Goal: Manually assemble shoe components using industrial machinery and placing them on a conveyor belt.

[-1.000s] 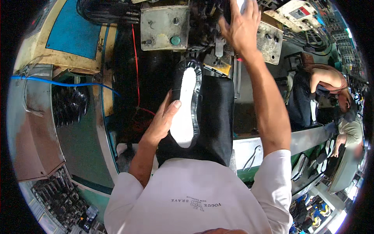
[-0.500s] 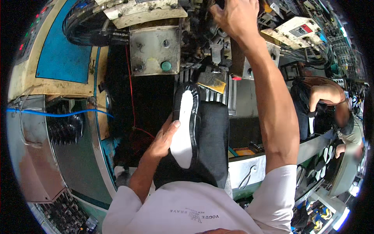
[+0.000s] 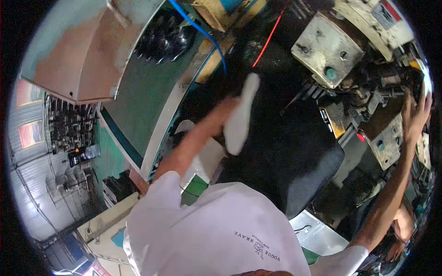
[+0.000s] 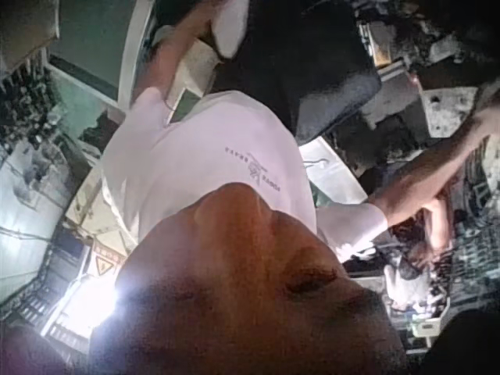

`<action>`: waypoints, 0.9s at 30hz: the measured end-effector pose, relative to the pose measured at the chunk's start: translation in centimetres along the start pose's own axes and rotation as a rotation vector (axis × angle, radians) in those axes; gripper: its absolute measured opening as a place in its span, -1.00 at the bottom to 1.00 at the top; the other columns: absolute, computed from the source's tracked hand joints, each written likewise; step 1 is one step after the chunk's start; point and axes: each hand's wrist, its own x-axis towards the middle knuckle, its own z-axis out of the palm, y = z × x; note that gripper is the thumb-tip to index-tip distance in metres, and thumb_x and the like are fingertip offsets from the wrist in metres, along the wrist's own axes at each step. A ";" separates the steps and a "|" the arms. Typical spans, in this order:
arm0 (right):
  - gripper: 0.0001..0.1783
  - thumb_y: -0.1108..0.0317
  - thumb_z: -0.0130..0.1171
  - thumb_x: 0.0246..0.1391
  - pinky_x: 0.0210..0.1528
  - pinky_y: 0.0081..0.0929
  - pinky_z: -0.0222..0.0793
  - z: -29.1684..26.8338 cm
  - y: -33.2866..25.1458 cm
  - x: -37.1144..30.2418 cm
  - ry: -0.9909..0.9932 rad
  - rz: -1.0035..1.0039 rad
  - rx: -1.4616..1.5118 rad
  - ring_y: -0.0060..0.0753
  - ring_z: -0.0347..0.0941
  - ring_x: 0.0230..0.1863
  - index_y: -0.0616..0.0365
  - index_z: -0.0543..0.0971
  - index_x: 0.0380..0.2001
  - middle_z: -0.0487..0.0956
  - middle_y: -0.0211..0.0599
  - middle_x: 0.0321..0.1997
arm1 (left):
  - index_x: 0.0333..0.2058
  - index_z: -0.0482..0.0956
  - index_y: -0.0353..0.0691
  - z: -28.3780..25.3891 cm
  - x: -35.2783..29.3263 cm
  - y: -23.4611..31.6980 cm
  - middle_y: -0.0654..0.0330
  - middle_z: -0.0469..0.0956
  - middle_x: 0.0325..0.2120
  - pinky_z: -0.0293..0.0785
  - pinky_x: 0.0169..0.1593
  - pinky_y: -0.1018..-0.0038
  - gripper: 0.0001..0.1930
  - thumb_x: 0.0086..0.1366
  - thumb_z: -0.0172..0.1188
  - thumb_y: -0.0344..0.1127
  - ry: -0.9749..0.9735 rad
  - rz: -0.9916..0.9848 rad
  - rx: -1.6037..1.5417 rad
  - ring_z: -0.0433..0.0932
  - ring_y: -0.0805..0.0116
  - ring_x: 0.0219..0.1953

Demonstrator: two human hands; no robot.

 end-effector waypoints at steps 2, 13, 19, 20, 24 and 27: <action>-0.28 0.23 0.25 0.44 0.54 0.02 0.29 -2.4 -5.6 -5.5 -0.081 0.084 0.072 0.09 0.24 0.59 0.01 0.31 0.57 0.29 0.11 0.59 | 0.44 0.44 -0.02 -8.5 -4.4 -2.0 0.20 0.59 0.17 0.46 0.26 0.22 -0.29 0.48 0.24 0.23 0.165 0.262 -0.207 0.55 0.32 0.13; -0.45 0.40 0.13 0.42 0.47 -0.12 0.36 -6.3 -15.4 -35.2 -0.734 0.574 0.423 0.06 0.40 0.47 0.36 0.43 0.40 0.44 0.15 0.46 | 0.61 -0.40 0.56 -36.8 -2.9 -10.1 -0.58 -0.44 0.54 0.58 0.15 -0.30 -0.02 0.54 0.14 -0.21 1.217 -0.309 1.132 0.24 -0.80 0.36; -0.48 0.38 0.18 0.43 0.41 -0.22 0.42 -12.2 -11.8 -41.2 -0.888 0.719 0.369 -0.06 0.50 0.39 0.34 0.47 0.37 0.51 -0.02 0.44 | 0.61 -0.32 0.58 -42.4 0.1 -12.4 -0.47 -0.51 0.57 0.62 0.15 -0.29 0.03 0.50 0.13 -0.46 1.168 -0.360 1.087 0.11 -0.94 0.37; -0.48 0.41 0.20 0.40 0.41 -0.24 0.42 -12.6 -13.3 -41.2 -0.812 0.897 0.504 -0.10 0.52 0.39 0.33 0.50 0.36 0.55 -0.07 0.43 | 0.62 -0.23 0.53 -43.4 0.5 -12.3 -0.50 -0.51 0.56 0.61 0.15 -0.31 -0.04 0.51 0.13 -0.42 1.154 -0.383 1.162 0.12 -0.94 0.37; -0.48 0.36 0.18 0.41 0.41 -0.29 0.42 -11.9 -14.6 -38.6 -0.965 0.768 0.344 -0.12 0.57 0.35 0.33 0.52 0.35 0.61 0.01 0.36 | 0.59 -0.01 0.37 -50.0 0.9 -13.7 -0.53 -0.54 0.54 0.58 0.17 -0.38 -0.25 0.56 0.03 -0.31 1.117 -0.339 1.274 0.12 -0.97 0.35; -0.52 0.34 0.22 0.39 0.42 -0.24 0.40 -12.1 -15.9 -37.5 -0.893 0.726 0.365 -0.03 0.57 0.31 0.39 0.56 0.26 0.67 0.04 0.25 | 0.59 -0.01 0.37 -52.7 0.6 -14.5 -0.51 -0.55 0.55 0.54 0.19 -0.43 -0.27 0.57 -0.01 -0.34 1.186 -0.231 1.379 0.13 -0.98 0.35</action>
